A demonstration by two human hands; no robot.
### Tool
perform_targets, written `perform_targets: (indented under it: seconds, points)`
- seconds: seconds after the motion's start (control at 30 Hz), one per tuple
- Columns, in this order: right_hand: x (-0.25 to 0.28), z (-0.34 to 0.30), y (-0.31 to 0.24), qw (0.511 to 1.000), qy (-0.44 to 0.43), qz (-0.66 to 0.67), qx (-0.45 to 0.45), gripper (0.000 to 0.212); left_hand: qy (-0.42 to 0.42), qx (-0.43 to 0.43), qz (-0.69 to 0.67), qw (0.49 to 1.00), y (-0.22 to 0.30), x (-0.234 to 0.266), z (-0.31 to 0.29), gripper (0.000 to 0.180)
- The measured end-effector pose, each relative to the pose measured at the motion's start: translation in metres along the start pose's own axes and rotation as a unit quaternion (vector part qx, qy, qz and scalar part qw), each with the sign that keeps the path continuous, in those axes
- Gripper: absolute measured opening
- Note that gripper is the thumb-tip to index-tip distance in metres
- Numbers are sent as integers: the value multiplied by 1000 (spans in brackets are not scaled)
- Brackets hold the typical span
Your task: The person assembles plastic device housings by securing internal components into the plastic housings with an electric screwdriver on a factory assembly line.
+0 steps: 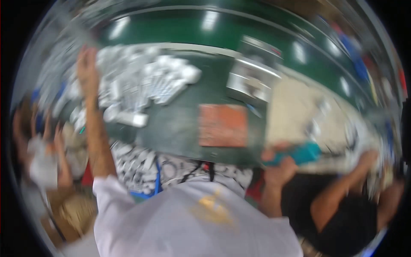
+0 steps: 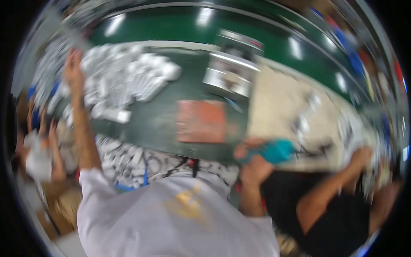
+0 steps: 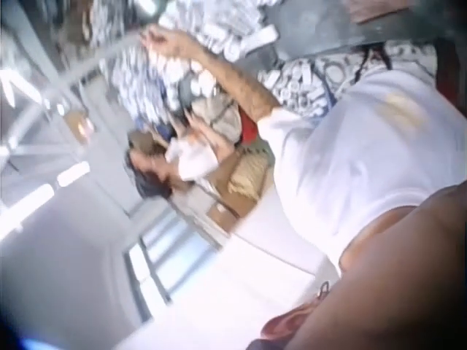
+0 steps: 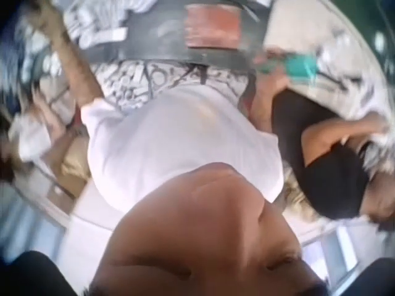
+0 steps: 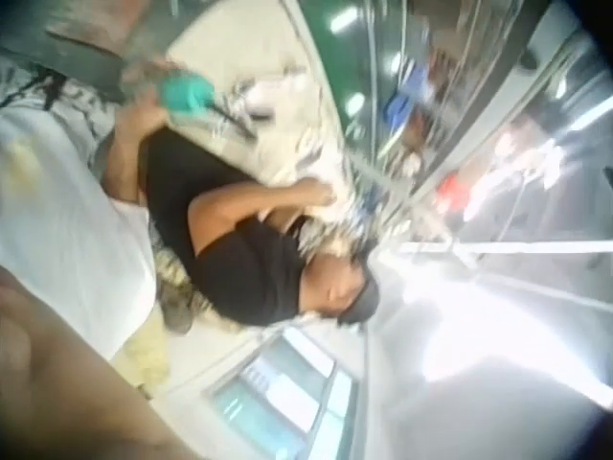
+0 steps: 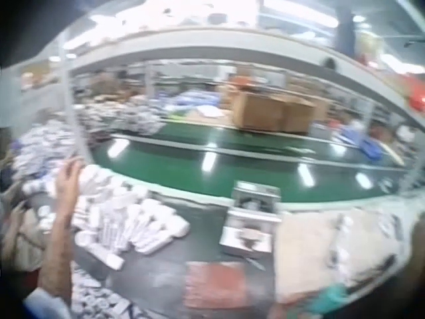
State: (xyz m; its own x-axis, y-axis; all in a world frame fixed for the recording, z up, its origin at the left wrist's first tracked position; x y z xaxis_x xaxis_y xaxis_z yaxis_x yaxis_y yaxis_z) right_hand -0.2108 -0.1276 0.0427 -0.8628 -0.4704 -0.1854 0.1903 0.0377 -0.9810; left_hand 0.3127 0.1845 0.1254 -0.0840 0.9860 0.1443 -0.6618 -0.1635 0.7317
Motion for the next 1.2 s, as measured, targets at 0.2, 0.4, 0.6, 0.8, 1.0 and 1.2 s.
perform_targets:
  seconds: [0.2, 0.4, 0.6, 0.8, 1.0, 1.2]
  points:
    - [-1, -2, -19, 995, -65, 40, 63, 48, -453, -15, -151, 878, 242, -235, -206, 25]
    - [26, -21, -41, 997, -10, -24, 69, 29, -656, -83, -76, 747, 333, -396, -386, 56]
    - [67, -41, -42, 997, 10, 10, 80, 35, -632, -122, -3, 765, 338, -447, -449, 53]
    - [69, -34, -46, 994, 29, 2, 102, 53, -654, -9, 7, 756, 315, -427, -424, 48]
    - [69, -22, -40, 995, 31, -17, 94, 60, -511, -52, -112, 851, 275, -340, -359, 30]
    - [46, -4, -32, 997, -1, -30, 77, 67, -482, -116, -97, 863, 227, -245, -301, 24]
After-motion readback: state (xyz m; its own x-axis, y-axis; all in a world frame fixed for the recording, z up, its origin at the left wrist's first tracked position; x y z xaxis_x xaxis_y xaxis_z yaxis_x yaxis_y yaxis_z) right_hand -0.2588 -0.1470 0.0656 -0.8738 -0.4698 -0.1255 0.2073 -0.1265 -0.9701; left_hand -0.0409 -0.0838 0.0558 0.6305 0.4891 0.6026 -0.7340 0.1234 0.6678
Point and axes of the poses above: each hand's wrist, its own z-axis towards the middle knuckle, its own x-axis out of the back of the hand, y = z × x, the point moved 4 cm from there along z, towards the middle knuckle, and after that the axes turned 6 degrees about -z, right-handed, at the moved point
